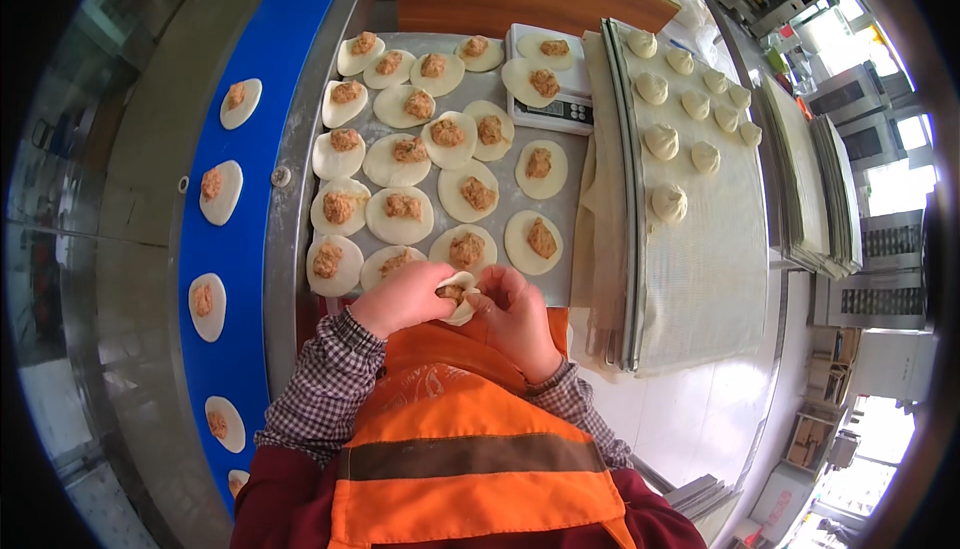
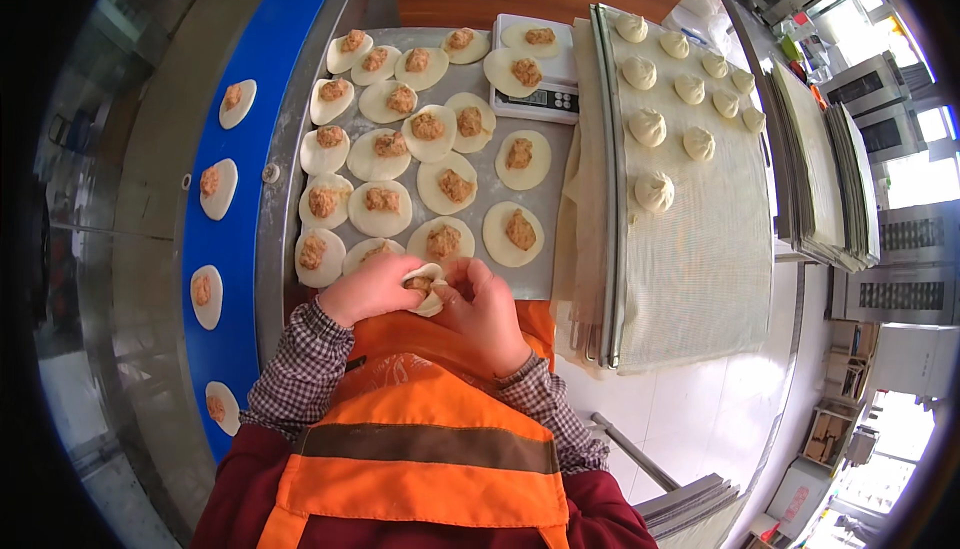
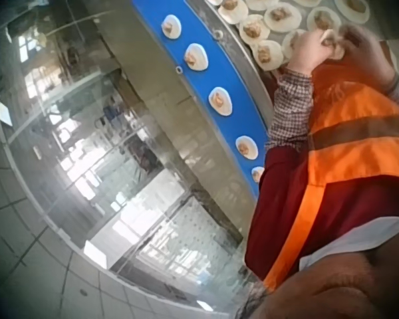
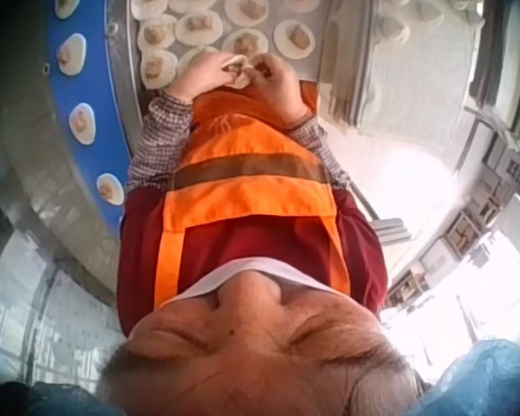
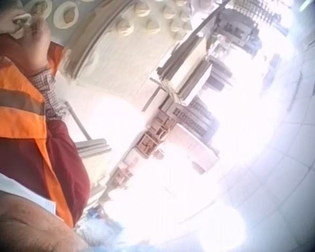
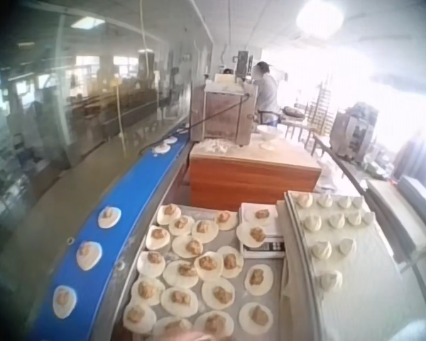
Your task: The person picks filled dough circles from a blue conveyor belt, folds them into dumplings by hand, and places the finished dumplings onto a tray. The process is repeated continuously throughout the clip.
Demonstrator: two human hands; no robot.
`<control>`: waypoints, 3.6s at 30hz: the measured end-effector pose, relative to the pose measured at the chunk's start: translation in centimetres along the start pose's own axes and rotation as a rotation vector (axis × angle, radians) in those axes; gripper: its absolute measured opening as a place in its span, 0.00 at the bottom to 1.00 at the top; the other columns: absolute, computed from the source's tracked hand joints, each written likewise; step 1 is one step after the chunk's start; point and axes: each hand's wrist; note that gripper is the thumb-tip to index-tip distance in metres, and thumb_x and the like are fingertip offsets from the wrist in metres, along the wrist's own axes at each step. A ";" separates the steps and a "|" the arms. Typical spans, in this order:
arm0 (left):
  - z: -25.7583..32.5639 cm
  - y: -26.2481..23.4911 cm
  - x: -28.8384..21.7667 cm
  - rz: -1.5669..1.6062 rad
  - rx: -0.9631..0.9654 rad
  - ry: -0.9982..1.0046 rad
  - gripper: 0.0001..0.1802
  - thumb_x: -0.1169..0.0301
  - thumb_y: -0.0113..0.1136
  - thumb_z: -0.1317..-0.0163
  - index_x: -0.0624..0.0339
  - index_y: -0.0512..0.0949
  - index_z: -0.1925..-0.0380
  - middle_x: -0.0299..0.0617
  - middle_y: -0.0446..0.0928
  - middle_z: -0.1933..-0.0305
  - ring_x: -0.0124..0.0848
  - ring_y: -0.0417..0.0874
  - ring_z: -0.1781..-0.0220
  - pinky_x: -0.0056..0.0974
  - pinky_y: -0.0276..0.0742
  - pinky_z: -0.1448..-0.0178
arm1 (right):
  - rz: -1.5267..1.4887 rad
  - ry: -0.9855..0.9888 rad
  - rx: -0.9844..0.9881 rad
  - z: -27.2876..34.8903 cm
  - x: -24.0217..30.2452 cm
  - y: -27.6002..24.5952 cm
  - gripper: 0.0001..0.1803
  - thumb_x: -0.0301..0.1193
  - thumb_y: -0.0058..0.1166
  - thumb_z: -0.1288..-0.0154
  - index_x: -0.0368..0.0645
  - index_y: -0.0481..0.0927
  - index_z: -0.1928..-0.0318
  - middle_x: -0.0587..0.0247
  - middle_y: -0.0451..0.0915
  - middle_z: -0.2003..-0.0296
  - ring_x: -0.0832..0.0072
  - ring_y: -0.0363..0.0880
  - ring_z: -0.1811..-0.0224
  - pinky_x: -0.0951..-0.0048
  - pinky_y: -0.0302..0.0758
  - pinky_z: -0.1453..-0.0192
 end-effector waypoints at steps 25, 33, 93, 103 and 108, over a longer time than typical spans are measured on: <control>0.0 3.3 2.4 0.790 -0.055 -0.031 0.15 0.75 0.48 0.37 0.62 0.74 0.50 0.36 0.78 0.63 0.21 0.77 0.64 0.28 0.74 0.59 | -0.052 0.109 0.052 0.6 0.0 -0.1 0.08 0.22 0.60 0.42 0.35 0.77 0.62 0.59 0.79 0.74 0.76 0.77 0.75 0.75 0.74 0.70; 0.2 3.9 1.9 0.492 -0.161 0.001 0.18 0.78 0.45 0.38 0.63 0.73 0.47 0.34 0.75 0.52 0.18 0.74 0.57 0.25 0.74 0.58 | 0.013 -0.005 -0.013 0.7 2.0 0.2 0.07 0.22 0.60 0.42 0.35 0.76 0.63 0.58 0.80 0.74 0.75 0.80 0.75 0.75 0.74 0.71; 1.6 2.2 -0.2 0.704 -0.187 0.228 0.29 0.44 0.52 0.35 0.61 0.73 0.53 0.35 0.74 0.59 0.22 0.73 0.58 0.28 0.71 0.55 | 0.194 -0.442 -0.078 0.4 3.5 -1.5 0.10 0.20 0.61 0.48 0.38 0.77 0.64 0.58 0.80 0.67 0.63 0.80 0.70 0.70 0.77 0.68; 0.3 3.4 -1.1 0.996 -0.289 -0.007 0.29 0.43 0.40 0.30 0.58 0.75 0.65 0.33 0.74 0.73 0.18 0.74 0.74 0.26 0.70 0.74 | 0.204 -0.399 -0.045 0.7 3.2 -1.2 0.12 0.20 0.61 0.48 0.37 0.76 0.62 0.56 0.79 0.68 0.62 0.78 0.72 0.70 0.75 0.70; -0.3 3.9 -1.6 1.217 -0.281 -0.127 0.30 0.40 0.38 0.32 0.56 0.74 0.68 0.33 0.73 0.76 0.22 0.74 0.78 0.27 0.68 0.81 | 0.276 -0.458 -0.042 0.4 3.7 -1.1 0.14 0.22 0.62 0.48 0.37 0.76 0.60 0.54 0.79 0.68 0.61 0.79 0.72 0.68 0.76 0.70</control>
Point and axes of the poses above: each hand's wrist, its own z-axis away from the middle knuckle, its own y-axis out of the palm, x = y × z
